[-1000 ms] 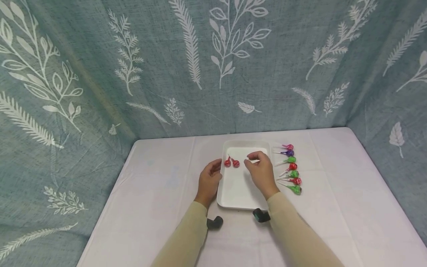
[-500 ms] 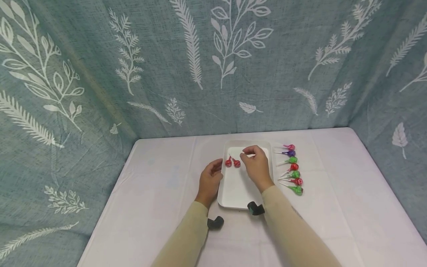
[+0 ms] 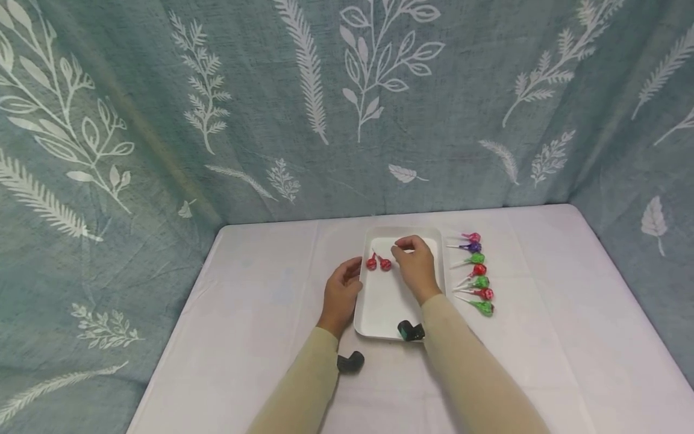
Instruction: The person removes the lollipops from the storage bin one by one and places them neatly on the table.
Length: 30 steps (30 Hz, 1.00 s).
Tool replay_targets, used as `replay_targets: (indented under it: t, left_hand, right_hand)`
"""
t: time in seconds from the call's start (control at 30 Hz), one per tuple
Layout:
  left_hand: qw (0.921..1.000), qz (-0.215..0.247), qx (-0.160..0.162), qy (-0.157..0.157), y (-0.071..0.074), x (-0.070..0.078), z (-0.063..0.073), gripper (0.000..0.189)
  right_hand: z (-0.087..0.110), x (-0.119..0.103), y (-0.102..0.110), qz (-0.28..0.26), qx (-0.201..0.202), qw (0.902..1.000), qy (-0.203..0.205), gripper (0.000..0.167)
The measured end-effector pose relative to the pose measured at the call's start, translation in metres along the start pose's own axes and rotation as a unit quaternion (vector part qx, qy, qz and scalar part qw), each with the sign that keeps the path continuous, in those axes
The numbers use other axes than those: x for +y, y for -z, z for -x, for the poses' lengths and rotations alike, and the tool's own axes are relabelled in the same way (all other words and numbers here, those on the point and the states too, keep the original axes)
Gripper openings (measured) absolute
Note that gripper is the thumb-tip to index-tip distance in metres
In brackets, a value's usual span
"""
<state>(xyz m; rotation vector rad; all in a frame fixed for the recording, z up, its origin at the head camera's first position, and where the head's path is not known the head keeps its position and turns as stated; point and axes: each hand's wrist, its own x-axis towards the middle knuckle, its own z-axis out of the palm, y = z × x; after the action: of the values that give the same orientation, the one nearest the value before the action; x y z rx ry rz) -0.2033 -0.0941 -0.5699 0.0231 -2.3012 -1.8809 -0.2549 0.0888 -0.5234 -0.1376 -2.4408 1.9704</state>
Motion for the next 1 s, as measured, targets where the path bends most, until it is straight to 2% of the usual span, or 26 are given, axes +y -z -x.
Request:
replay_targets:
  t: [0.13,0.23,0.4,0.63,1.0]
  left_hand:
    - [1.0,0.004,-0.003,0.002,0.0,0.002,0.0,0.056]
    - [1.0,0.006,-0.004,0.001,-0.001,0.001,-0.001,0.056]
    - [0.9999,0.013,-0.006,0.004,-0.001,0.0,-0.001,0.057]
    - [0.9998,0.009,-0.002,0.015,0.0,0.0,-0.001,0.057]
    - [0.9998,0.014,-0.002,0.011,-0.001,-0.001,-0.001,0.058]
  right_hand:
    - [-0.004,0.008,-0.001,0.007,-0.022,0.9997,-0.007,0.021]
    - [-0.005,0.013,-0.002,0.024,-0.062,0.9977,-0.006,0.023]
    - [-0.005,0.019,-0.003,0.08,-0.116,0.9897,0.025,0.026]
    - [-0.002,0.019,-0.006,0.137,-0.129,0.9801,0.066,0.02]
    - [-0.002,0.021,-0.007,0.169,-0.142,0.9724,0.075,0.018]
